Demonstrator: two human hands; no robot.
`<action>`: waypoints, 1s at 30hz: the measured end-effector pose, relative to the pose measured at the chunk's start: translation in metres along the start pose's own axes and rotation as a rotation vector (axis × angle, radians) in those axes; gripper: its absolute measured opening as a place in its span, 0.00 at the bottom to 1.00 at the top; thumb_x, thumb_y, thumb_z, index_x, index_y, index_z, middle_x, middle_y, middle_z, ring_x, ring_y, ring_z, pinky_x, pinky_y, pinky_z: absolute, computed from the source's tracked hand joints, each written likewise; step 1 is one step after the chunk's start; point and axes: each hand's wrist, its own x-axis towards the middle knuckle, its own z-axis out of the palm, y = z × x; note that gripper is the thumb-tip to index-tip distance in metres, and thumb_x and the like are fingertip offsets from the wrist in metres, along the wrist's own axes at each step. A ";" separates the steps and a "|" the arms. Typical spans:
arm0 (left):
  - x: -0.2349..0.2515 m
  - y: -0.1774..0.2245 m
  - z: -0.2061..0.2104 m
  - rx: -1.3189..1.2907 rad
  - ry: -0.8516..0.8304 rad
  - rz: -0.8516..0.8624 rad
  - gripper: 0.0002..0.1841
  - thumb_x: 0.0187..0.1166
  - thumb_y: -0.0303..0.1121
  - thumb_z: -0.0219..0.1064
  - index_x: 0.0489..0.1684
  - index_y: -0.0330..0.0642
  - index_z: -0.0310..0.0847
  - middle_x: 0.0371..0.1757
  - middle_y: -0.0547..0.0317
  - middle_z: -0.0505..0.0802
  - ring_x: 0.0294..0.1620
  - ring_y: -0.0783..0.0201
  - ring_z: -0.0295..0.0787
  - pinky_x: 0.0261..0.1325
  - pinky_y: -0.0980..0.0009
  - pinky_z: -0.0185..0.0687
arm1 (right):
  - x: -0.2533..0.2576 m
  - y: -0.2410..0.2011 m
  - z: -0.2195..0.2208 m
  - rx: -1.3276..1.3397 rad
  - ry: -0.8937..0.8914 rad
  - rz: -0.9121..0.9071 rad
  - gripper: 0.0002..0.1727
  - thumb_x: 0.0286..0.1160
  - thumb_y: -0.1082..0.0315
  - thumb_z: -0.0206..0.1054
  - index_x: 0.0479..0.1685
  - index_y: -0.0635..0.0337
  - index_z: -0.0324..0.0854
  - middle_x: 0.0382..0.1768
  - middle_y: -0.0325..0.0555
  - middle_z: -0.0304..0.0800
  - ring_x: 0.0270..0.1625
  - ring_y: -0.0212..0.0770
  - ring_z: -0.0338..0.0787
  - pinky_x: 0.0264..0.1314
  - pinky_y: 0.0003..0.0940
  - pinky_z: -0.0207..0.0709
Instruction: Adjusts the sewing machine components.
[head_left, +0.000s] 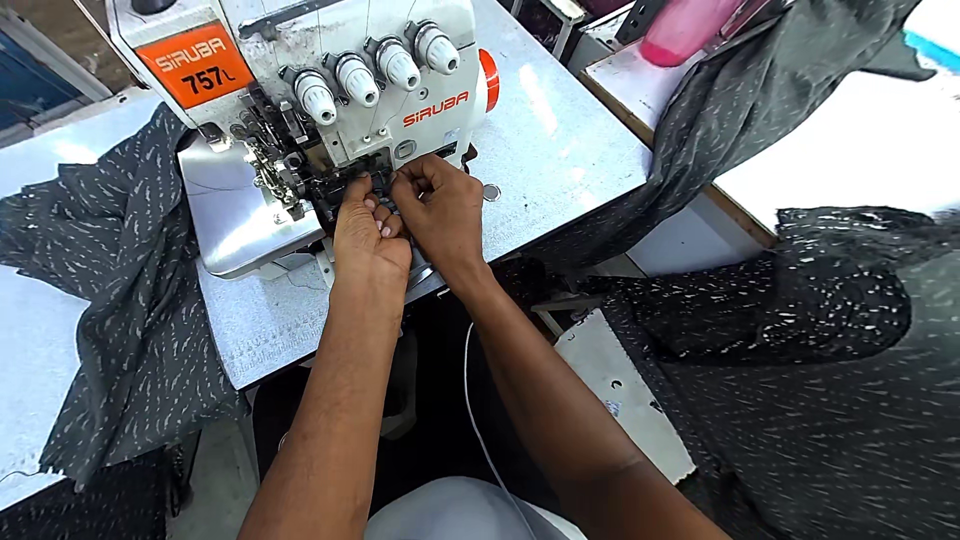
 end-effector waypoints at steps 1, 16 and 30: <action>-0.001 -0.002 0.002 -0.008 0.010 0.012 0.14 0.87 0.31 0.58 0.26 0.55 0.65 0.12 0.76 0.63 0.06 0.81 0.52 0.09 0.88 0.51 | 0.000 0.000 0.000 0.007 0.001 0.004 0.07 0.74 0.67 0.68 0.32 0.54 0.90 0.20 0.34 0.86 0.21 0.29 0.83 0.25 0.31 0.76; -0.005 -0.014 0.007 -0.108 0.040 0.079 0.18 0.93 0.38 0.53 0.23 0.55 0.64 0.12 0.75 0.64 0.06 0.79 0.55 0.10 0.87 0.54 | 0.000 0.001 -0.003 0.071 -0.001 0.036 0.07 0.76 0.67 0.67 0.34 0.55 0.89 0.21 0.34 0.87 0.22 0.29 0.83 0.26 0.30 0.77; -0.038 -0.001 -0.032 -0.202 -0.227 0.011 0.18 0.93 0.36 0.49 0.24 0.54 0.66 0.11 0.75 0.64 0.07 0.81 0.56 0.12 0.88 0.54 | -0.004 -0.004 -0.006 0.151 0.027 -0.044 0.06 0.76 0.69 0.66 0.34 0.58 0.88 0.21 0.35 0.84 0.21 0.28 0.80 0.23 0.26 0.75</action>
